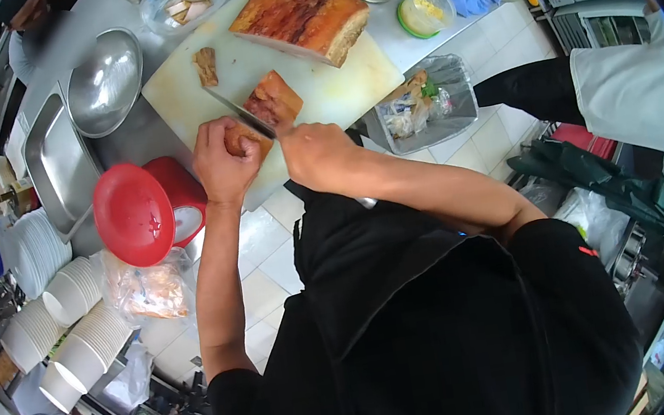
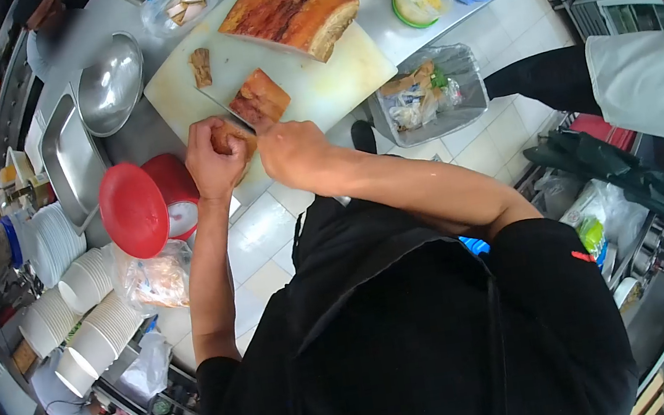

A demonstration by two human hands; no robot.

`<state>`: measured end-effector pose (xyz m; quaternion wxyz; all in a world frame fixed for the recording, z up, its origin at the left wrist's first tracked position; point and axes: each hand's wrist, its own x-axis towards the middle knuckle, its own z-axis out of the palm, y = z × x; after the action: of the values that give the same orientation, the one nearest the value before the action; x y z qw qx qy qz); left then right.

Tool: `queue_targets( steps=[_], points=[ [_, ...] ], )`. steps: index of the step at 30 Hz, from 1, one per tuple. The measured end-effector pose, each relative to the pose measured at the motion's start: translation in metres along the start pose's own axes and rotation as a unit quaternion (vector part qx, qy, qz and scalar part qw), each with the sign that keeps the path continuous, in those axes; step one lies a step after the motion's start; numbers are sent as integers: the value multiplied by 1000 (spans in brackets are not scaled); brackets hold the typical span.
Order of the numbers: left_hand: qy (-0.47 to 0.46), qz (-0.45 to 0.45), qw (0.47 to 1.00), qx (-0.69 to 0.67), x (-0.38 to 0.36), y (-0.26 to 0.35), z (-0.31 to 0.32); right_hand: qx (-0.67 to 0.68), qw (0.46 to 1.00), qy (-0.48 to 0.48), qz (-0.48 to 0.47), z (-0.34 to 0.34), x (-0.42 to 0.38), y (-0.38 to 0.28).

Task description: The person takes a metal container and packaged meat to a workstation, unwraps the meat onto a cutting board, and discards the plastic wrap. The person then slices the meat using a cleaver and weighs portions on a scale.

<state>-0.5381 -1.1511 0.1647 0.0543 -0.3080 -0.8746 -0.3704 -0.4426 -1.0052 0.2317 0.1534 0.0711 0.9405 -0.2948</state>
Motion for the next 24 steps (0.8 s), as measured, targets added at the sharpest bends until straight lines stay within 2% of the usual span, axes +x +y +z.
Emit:
queue_targets(
  steps=[2, 4, 6, 8, 11, 13, 14, 16, 17, 20, 21, 24],
  points=[
    [4, -7, 1000, -3, -3, 0, -1, 19, 1000, 8, -14, 0, -21, -1],
    [5, 7, 1000, 2, -1, 2, 0, 6, 1000, 4, 19, 21, -27, 7],
    [4, 6, 1000, 7, 0, 3, -1, -5, 1000, 28, 0, 42, -24, 16],
    [-7, 8, 1000, 16, -10, 1, -4, 0, 996, 85, -25, 44, -26, 16],
    [-30, 18, 999, 17, -7, 2, -6, 12, 997, 78, -20, 32, -22, 24],
    [27, 75, 997, 25, -20, 16, -10, 25, 996, 77, -44, 25, -27, 31],
    [25, 81, 996, 27, -21, 18, -10, 29, 995, 83, -43, 13, -34, 32],
    [-65, 9, 982, 175, -30, 16, -9, 21, 999, 30, -24, -11, -57, 33],
    [-74, -36, 986, 147, -26, 9, -9, 23, 999, 31, -28, -17, -68, 38],
    [-30, -59, 974, 217, 5, -8, -10, 13, 988, 155, -15, -25, -92, 68],
    [6, -50, 979, 200, 18, -24, -4, 14, 984, 175, -18, -27, -98, 81],
    [15, -55, 972, 228, 61, -34, -2, -2, 992, 129, 8, -32, -111, 109]
  ],
)
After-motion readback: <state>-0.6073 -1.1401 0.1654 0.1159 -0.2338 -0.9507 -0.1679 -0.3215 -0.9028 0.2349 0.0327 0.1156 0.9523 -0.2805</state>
